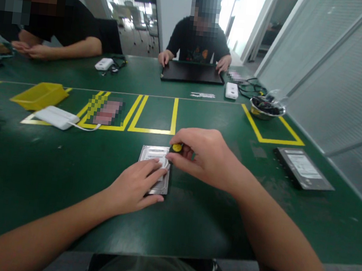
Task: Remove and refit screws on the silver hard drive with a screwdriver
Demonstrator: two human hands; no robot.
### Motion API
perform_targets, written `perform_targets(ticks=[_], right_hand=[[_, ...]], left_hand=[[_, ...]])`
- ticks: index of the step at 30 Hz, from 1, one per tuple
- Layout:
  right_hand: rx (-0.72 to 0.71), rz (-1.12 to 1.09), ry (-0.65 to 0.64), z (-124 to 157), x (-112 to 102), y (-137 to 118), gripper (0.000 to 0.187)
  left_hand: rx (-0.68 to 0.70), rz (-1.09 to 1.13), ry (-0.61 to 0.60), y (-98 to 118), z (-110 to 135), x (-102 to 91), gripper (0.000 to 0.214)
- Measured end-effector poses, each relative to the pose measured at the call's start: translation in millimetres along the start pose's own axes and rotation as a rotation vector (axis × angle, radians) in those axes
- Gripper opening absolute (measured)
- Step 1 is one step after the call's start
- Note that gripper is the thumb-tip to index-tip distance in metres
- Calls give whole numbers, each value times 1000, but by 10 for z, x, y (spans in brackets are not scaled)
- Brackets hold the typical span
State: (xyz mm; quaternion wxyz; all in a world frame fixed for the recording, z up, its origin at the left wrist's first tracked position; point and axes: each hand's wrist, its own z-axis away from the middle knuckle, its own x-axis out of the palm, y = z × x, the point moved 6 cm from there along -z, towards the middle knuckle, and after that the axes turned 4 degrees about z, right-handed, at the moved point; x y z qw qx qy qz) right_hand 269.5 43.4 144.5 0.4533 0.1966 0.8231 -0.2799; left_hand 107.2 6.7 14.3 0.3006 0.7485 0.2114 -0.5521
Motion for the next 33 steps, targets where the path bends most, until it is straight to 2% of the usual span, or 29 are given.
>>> perform_targets(ticks=[33], right_hand=[[34,12,-11,-11,-21,77,16]], left_hand=[[6,5,-1,-13,-11,12,66]])
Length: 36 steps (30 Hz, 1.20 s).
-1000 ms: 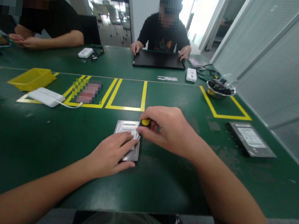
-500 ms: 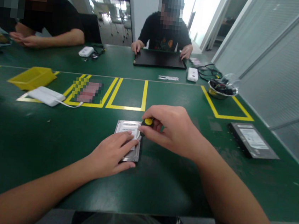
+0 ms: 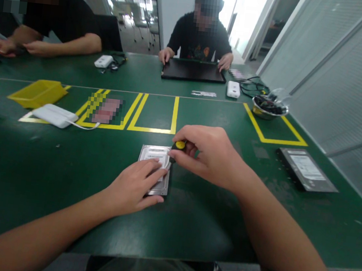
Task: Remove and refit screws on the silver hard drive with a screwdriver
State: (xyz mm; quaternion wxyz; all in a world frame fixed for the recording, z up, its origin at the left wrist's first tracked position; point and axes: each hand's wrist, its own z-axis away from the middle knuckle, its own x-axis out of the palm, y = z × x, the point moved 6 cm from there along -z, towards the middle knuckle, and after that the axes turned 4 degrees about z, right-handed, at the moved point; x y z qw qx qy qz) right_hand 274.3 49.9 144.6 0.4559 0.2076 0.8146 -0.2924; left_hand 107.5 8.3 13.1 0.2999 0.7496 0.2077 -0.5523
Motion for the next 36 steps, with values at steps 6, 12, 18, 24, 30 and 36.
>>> perform_targets(ticks=[6,12,18,24,30,36], right_hand=[[-2,-5,1,-12,30,24,15],[1,2,5,-12,43,45,16],[14,6,13,5,18,58,17],[7,-9,0,-6,31,58,16],[20,-31,-1,-6,33,74,15],[34,-24,-14,-10,30,73,14]], left_hand=[[-4,-6,-8,-4,0,4,66],[-6,-8,-11,-5,-5,1,66],[-7,-10,-1,-4,-8,-3,66],[-4,-1,3,-2,-12,-11,65],[-7,-4,3,-3,-15,-16,65],[2,5,9,2,-16,-17,64]])
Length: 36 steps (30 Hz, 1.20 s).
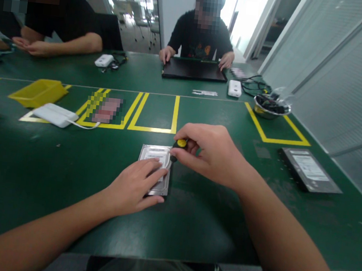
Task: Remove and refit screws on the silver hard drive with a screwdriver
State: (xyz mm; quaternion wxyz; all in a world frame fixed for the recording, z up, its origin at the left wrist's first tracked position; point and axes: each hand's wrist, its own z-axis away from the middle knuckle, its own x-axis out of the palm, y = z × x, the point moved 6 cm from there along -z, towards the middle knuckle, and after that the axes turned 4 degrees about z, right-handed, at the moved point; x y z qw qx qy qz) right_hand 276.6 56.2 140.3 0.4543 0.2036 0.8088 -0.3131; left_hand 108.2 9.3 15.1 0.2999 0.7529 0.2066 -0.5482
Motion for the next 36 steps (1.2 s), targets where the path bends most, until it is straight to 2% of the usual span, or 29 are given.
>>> perform_targets(ticks=[36], right_hand=[[-3,6,-3,3,11,25,16]], left_hand=[[-9,1,-9,-7,9,21,65]])
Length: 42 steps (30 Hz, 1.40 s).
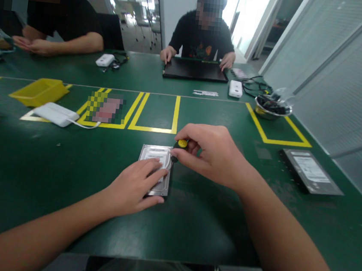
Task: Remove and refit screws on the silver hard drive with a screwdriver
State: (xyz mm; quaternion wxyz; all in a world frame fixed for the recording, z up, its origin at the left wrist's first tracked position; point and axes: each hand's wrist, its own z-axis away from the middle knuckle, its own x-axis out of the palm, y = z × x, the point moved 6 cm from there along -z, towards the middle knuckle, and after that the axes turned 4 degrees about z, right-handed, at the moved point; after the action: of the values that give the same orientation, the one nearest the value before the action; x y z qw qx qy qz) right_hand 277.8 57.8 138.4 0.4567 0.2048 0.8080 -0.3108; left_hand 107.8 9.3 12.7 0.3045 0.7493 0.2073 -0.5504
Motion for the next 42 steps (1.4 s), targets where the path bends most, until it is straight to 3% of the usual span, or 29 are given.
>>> perform_targets(ticks=[42], right_hand=[[-24,-20,18,-3,2,-1,18]], left_hand=[[-2,12,4,-2,2,-5,64]])
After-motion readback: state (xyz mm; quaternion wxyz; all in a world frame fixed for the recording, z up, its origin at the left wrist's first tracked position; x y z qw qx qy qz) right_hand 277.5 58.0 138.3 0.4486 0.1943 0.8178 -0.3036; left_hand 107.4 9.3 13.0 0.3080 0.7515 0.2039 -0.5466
